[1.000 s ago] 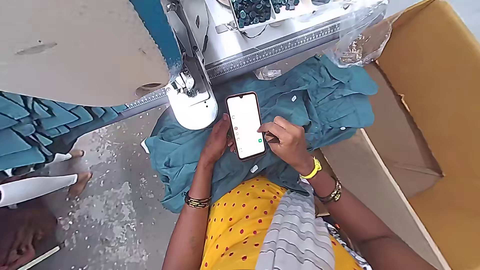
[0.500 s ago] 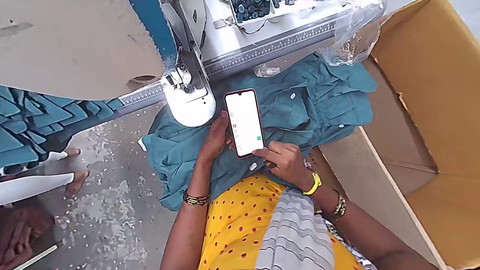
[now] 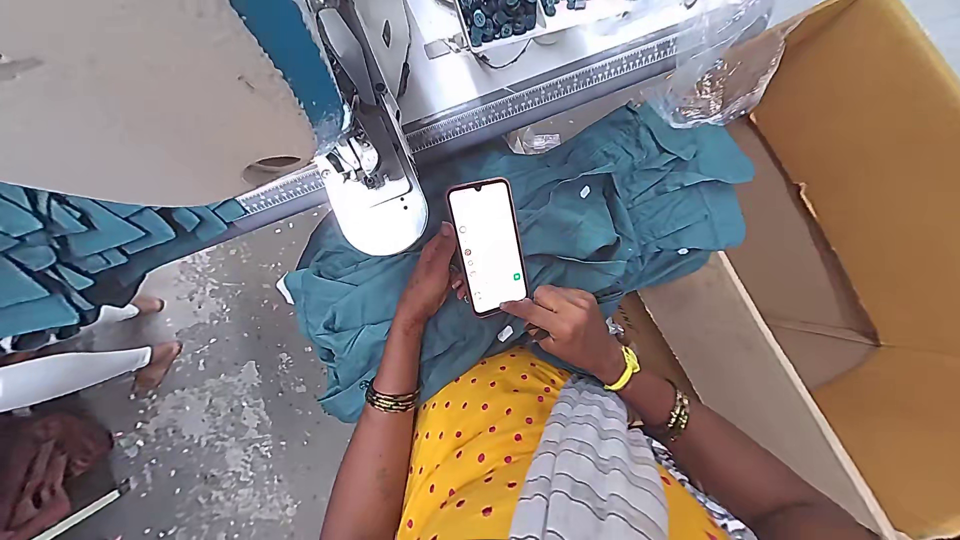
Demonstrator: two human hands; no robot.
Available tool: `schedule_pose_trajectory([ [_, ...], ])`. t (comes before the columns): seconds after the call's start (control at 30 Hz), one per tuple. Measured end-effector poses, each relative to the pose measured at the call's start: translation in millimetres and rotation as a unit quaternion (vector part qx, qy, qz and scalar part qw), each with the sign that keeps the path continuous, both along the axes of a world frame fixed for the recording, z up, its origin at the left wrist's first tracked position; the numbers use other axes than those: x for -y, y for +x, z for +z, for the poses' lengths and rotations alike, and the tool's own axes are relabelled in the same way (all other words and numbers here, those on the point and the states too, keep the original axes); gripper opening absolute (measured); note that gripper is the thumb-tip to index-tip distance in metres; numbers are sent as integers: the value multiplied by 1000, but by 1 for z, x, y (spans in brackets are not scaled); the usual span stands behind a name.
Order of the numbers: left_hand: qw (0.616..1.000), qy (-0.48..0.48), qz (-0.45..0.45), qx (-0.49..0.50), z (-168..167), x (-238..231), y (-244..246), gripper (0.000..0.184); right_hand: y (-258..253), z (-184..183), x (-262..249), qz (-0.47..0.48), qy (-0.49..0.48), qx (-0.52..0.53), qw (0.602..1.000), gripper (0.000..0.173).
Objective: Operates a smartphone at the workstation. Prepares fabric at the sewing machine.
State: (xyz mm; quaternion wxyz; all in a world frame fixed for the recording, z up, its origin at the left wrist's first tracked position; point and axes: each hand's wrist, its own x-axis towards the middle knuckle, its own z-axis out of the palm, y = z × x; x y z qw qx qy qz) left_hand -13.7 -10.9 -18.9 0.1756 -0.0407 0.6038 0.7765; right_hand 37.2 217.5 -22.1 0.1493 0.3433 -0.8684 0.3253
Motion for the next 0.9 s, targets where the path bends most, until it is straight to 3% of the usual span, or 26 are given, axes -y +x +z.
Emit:
schedule_pose_trajectory([
  [0.43,1000,18,-7,1,0,1,-1,46,-7,4,0,-31,-36,7,999,22],
  [0.9,999,31,-9,-6,-3,3,0,45,-4,3,8,-11,-11,2,1000,25],
])
